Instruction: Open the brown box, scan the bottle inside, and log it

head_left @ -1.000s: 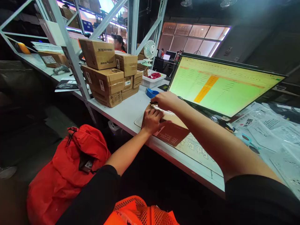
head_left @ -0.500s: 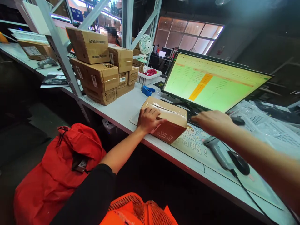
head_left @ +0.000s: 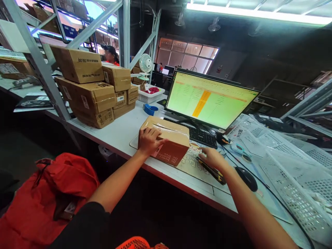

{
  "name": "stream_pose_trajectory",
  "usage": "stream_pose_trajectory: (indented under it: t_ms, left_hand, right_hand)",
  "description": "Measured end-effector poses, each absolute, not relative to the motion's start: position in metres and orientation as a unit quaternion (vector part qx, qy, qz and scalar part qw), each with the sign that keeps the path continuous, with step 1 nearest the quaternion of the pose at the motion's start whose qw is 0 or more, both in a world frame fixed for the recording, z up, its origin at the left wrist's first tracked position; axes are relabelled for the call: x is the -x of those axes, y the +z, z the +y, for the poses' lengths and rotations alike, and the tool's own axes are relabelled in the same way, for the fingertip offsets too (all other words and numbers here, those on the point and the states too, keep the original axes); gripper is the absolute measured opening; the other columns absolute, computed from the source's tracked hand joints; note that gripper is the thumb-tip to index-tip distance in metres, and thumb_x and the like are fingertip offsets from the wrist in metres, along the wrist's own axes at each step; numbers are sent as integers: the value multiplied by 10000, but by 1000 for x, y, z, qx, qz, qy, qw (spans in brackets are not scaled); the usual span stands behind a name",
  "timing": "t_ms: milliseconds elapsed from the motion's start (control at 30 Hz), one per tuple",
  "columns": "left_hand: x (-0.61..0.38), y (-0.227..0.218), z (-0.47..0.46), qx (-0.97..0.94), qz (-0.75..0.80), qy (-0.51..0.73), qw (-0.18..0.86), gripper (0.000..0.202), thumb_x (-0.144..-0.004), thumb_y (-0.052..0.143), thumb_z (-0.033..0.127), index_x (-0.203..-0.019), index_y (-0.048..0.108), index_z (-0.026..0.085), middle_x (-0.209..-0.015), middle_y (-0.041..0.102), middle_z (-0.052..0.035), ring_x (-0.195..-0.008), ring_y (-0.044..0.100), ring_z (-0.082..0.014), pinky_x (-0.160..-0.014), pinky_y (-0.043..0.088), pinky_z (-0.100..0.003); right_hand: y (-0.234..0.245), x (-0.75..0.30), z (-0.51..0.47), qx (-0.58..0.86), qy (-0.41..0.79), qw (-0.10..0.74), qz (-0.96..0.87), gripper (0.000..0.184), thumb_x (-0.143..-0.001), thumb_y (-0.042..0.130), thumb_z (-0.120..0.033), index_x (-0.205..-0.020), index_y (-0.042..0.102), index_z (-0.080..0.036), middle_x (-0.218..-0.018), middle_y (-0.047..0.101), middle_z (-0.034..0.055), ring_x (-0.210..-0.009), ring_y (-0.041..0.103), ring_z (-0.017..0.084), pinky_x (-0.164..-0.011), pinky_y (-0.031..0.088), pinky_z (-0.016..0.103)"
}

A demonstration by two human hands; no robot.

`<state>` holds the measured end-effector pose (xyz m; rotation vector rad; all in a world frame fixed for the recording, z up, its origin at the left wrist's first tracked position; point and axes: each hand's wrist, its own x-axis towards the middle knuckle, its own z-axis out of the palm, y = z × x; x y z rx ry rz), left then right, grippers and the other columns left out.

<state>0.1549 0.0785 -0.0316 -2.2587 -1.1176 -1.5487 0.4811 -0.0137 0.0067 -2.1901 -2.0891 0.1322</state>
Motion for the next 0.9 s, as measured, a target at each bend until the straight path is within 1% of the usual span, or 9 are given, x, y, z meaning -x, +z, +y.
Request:
stream_pose_trajectory:
  t_ms: [100, 167, 233, 300, 467, 567, 700, 800, 900]
  left_hand:
    - [-154, -32, 79, 755, -367, -532, 113, 562, -979, 523, 780, -913, 725, 260, -986, 814, -44, -922, 677, -275, -912, 390, -481]
    - [-154, -33, 78, 751, -360, -540, 123, 552, -993, 513, 765, -911, 720, 260, -986, 814, -44, -912, 676, -271, -909, 388, -479]
    - [-154, -33, 78, 750, -361, -540, 124, 544, -1000, 508, 755, -916, 721, 262, -981, 812, -47, -913, 673, -271, -909, 389, -480]
    - [-154, -32, 77, 749, -363, -540, 127, 536, -1004, 507, 747, -913, 721, 264, -961, 809, -48, -907, 668, -271, -903, 389, -480]
    - [-156, -28, 78, 743, -337, -556, 159, 501, -1027, 514, 705, -914, 704, 255, -953, 802, -45, -884, 660, -260, -891, 380, -467]
    - [-156, -26, 77, 744, -339, -552, 165, 474, -1032, 540, 678, -916, 705, 250, -965, 804, -35, -888, 663, -249, -894, 376, -460]
    - [-154, -30, 71, 746, -342, -545, 173, 440, -1032, 571, 653, -908, 700, 251, -997, 810, -16, -918, 671, -236, -903, 373, -454]
    - [-153, -27, 65, 764, -376, -502, 151, 392, -1029, 597, 624, -958, 714, 256, -1070, 809, -20, -995, 673, -242, -944, 372, -456]
    - [-154, -8, 63, 794, -414, -429, 117, 355, -1041, 599, 568, -972, 718, 241, -1056, 792, -44, -1029, 660, -257, -969, 378, -464]
  right_hand:
    - [58, -443, 27, 678, 24, 166, -716, 451, -1037, 572, -330, -1427, 670, -125, -1184, 773, 164, -1063, 730, 274, -975, 537, 383]
    - [84, -409, 56, 616, 23, 202, -761, 490, -1025, 629, -392, -1440, 663, -135, -1344, 719, 172, -1211, 687, 277, -1075, 505, 387]
    - [98, -376, 81, 579, 34, 158, -799, 568, -989, 703, -438, -1453, 648, -115, -1455, 653, 192, -1323, 632, 298, -1135, 469, 388]
    - [99, -352, 96, 565, 43, 89, -819, 635, -990, 706, -479, -1483, 612, -90, -1462, 644, 207, -1328, 631, 314, -1115, 476, 378]
    - [90, -328, 95, 564, -46, -18, -824, 632, -1095, 461, -554, -1518, 553, -93, -1281, 728, 242, -1201, 703, 359, -948, 523, 397]
    - [98, -326, 91, 550, -97, -63, -827, 537, -1128, 351, -466, -1450, 587, -107, -1169, 757, 241, -1120, 731, 367, -885, 521, 401]
    - [122, -337, 114, 637, -135, 0, -759, 472, -1123, 310, -329, -1392, 622, -99, -1210, 738, 253, -1138, 714, 359, -909, 509, 401]
    - [128, -351, 139, 676, -87, 51, -730, 556, -1138, 260, -385, -1307, 702, -94, -1321, 702, 252, -1238, 665, 353, -992, 491, 400]
    - [121, -358, 153, 686, -43, 59, -724, 659, -1145, 192, -428, -1299, 719, -62, -1386, 670, 258, -1308, 622, 364, -1055, 466, 409]
